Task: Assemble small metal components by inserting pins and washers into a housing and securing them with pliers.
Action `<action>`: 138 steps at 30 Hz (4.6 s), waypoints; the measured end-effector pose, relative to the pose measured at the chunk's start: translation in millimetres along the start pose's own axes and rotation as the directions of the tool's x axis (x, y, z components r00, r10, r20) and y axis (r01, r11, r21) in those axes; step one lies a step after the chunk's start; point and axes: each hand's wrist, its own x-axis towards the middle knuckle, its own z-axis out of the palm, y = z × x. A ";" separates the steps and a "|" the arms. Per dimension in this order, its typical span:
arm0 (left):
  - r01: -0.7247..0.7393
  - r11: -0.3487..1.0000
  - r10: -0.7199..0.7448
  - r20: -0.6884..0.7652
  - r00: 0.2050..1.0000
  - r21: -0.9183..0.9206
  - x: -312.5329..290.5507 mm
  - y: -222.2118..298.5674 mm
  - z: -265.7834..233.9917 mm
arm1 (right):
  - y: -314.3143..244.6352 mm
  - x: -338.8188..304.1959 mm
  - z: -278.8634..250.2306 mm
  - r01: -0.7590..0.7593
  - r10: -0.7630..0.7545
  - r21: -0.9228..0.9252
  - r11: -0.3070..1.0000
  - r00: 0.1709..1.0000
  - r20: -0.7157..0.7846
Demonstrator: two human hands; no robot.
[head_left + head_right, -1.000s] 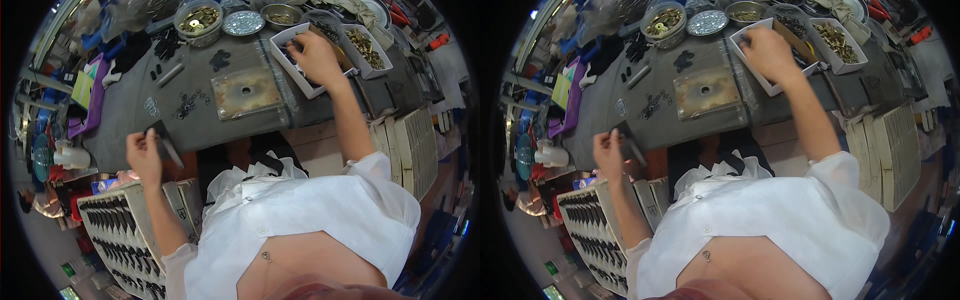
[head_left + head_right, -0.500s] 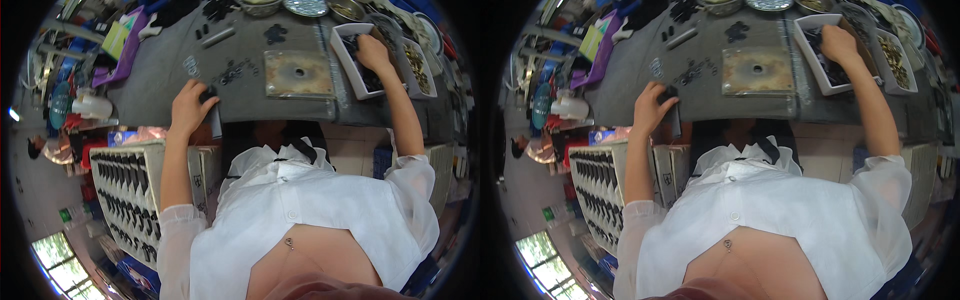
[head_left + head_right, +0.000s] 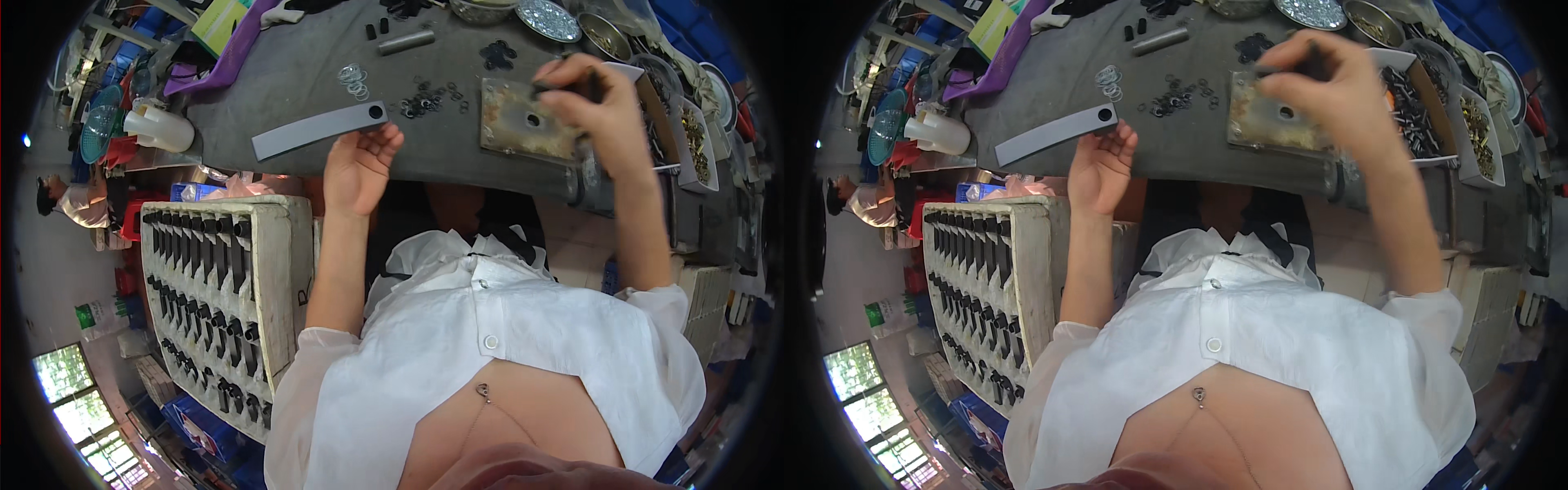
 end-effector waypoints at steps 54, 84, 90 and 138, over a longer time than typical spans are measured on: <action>0.000 0.982 -0.013 -0.070 0.997 -0.187 -37.1 -0.3 4.9 | 30.0 -20.5 147.3 0.259 -0.266 0.071 0.963 0.958 0.111; -0.365 -0.492 0.181 0.503 0.845 0.790 -4.9 21.3 19.5 | 37.0 31.0 64.6 0.084 -0.076 0.054 0.995 0.989 -0.126; -0.388 -0.549 0.132 0.535 0.835 0.741 6.7 20.8 28.5 | 72.0 50.7 61.1 0.200 0.007 0.557 0.806 0.938 -0.347; -0.439 -0.491 0.153 0.571 0.806 0.752 4.1 19.0 17.8 | 84.8 33.9 95.3 0.175 0.072 0.688 0.704 0.947 -0.315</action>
